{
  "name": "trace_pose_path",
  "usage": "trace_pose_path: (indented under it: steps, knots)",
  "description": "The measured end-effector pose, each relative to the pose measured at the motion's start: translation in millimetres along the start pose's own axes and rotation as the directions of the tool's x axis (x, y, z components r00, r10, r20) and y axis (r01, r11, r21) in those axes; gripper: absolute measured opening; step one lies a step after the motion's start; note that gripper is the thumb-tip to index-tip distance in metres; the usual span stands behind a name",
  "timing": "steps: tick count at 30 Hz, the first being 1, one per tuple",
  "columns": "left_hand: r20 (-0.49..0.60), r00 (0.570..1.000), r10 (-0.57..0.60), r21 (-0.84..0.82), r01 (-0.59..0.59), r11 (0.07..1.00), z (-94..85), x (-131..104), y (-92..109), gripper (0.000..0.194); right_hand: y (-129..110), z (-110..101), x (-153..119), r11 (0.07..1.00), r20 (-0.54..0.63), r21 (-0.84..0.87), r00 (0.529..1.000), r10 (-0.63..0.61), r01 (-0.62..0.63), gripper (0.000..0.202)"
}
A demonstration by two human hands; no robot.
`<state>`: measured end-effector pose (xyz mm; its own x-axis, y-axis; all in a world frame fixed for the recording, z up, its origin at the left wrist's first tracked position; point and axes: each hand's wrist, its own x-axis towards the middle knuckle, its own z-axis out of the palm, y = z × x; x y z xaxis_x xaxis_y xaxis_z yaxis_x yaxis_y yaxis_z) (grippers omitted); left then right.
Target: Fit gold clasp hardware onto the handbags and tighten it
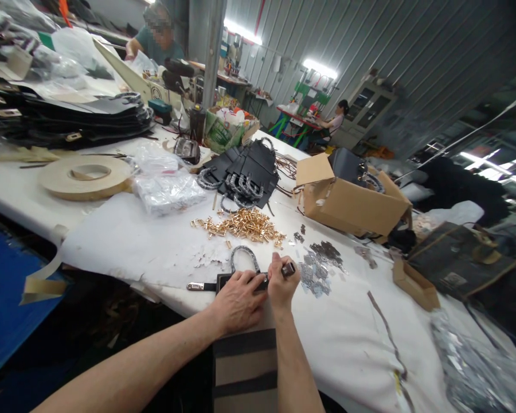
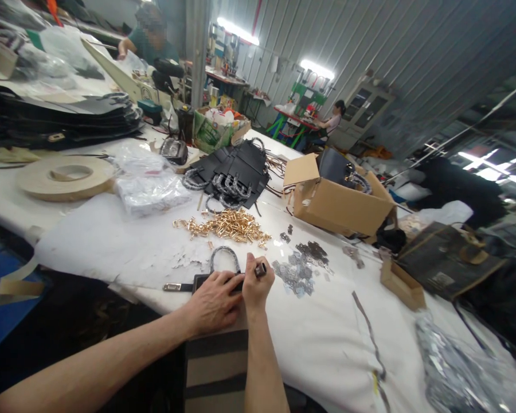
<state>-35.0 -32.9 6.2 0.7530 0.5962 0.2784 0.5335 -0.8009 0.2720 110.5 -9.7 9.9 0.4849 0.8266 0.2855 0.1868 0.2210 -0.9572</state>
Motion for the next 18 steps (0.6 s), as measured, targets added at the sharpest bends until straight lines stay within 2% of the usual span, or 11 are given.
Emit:
trace_pose_path:
  steps: [3,5,7,12,15,18]
  knots:
    - [-0.008,1.000,0.016,-0.007,-0.016,1.000,0.0,-3,-1,0.033,-6,-9,-1,0.987,-0.036,0.155,0.999,-0.038,0.043,0.046]
    - [-0.019,1.000,0.019,-0.002,-0.019,1.000,1.1,-4,-2,0.038,-14,-17,1,0.940,-0.036,0.339,0.999,-0.008,0.020,0.043]
    - [-0.025,0.999,0.023,0.002,-0.023,1.000,3.0,-4,-3,0.041,-19,-22,3,0.895,-0.074,0.444,0.997,-0.008,0.041,0.043]
    - [-0.036,0.999,0.024,0.010,-0.024,1.000,7.0,-4,-3,0.040,-12,-13,-2,0.895,-0.117,0.420,0.987,-0.112,0.151,0.052]
    - [-0.043,0.999,0.016,0.004,-0.015,1.000,6.7,-5,-2,0.036,-3,-4,-5,0.917,-0.105,0.365,0.986,-0.133,0.162,0.051]
    - [-0.043,0.999,0.007,0.000,-0.007,1.000,5.8,-5,-1,0.034,-5,-3,-5,0.936,-0.098,0.316,0.986,-0.132,0.157,0.050]
